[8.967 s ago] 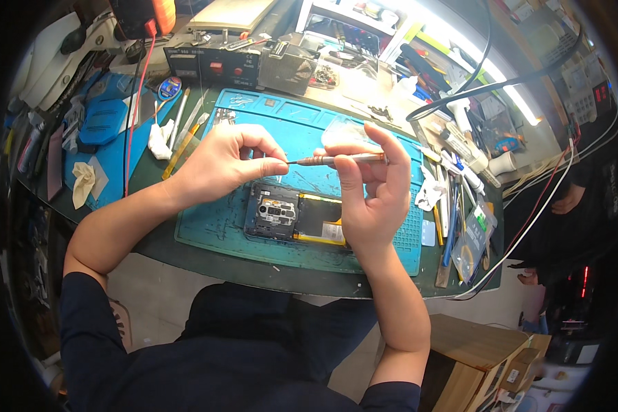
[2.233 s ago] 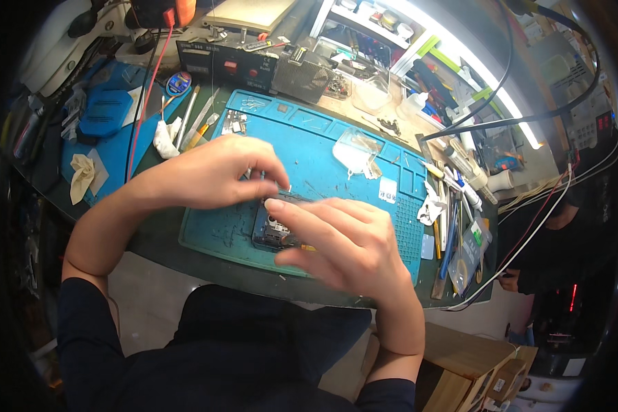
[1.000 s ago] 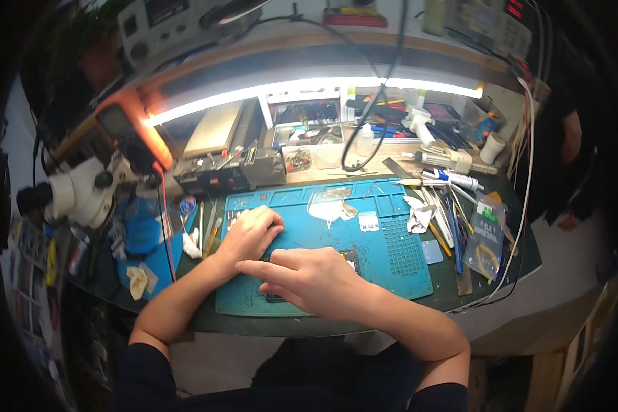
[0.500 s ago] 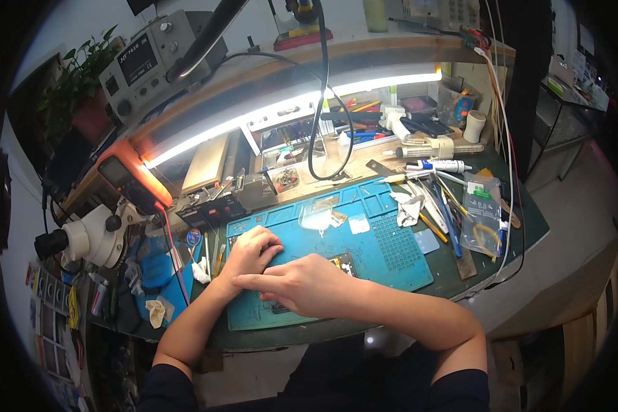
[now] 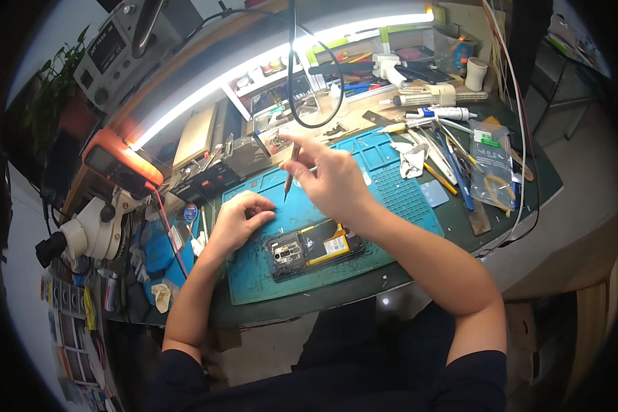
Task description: The person works on a disassembled smartphone placed on a blue mat. They use tweezers to remove small components from the motherboard, then apply a white adhesive from a tube to specific areas of the board. The person briefly picks up and sets down a black smartphone case before continuing the repair.
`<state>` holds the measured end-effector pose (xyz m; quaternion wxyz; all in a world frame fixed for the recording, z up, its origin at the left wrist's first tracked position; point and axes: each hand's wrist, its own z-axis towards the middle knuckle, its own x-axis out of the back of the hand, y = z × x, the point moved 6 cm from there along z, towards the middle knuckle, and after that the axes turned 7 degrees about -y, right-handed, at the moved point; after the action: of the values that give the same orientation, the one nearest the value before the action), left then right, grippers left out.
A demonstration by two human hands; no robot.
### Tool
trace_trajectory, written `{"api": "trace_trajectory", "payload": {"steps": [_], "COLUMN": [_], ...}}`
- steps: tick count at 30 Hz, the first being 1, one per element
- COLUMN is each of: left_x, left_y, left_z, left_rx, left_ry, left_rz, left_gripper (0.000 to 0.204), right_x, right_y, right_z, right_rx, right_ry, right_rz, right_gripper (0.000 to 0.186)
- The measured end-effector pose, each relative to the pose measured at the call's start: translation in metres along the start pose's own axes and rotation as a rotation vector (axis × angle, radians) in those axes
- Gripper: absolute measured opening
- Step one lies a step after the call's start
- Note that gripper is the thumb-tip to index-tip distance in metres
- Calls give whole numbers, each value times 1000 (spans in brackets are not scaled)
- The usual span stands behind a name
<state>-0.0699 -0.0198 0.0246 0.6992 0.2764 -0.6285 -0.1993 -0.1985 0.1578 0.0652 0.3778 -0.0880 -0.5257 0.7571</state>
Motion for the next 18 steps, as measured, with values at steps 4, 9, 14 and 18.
{"api": "trace_trajectory", "payload": {"steps": [4, 9, 14, 18], "left_x": [-6, -4, -3, -8], "left_y": [4, 1, 9, 14], "left_z": [4, 5, 0, -3], "left_rx": [-32, -52, -131, -131], "left_ry": [29, 54, 96, 144], "left_rz": [57, 4, 38, 62], "left_gripper": [15, 17, 28, 15], "right_x": [-14, -22, -20, -19], "right_y": [17, 30, 24, 19], "right_z": [-3, -1, 0, -3], "right_rx": [107, 92, 49, 70], "right_ry": [9, -6, -58, -40], "right_rz": [-35, -73, -73, -50], "right_gripper": [40, 37, 36, 35]}}
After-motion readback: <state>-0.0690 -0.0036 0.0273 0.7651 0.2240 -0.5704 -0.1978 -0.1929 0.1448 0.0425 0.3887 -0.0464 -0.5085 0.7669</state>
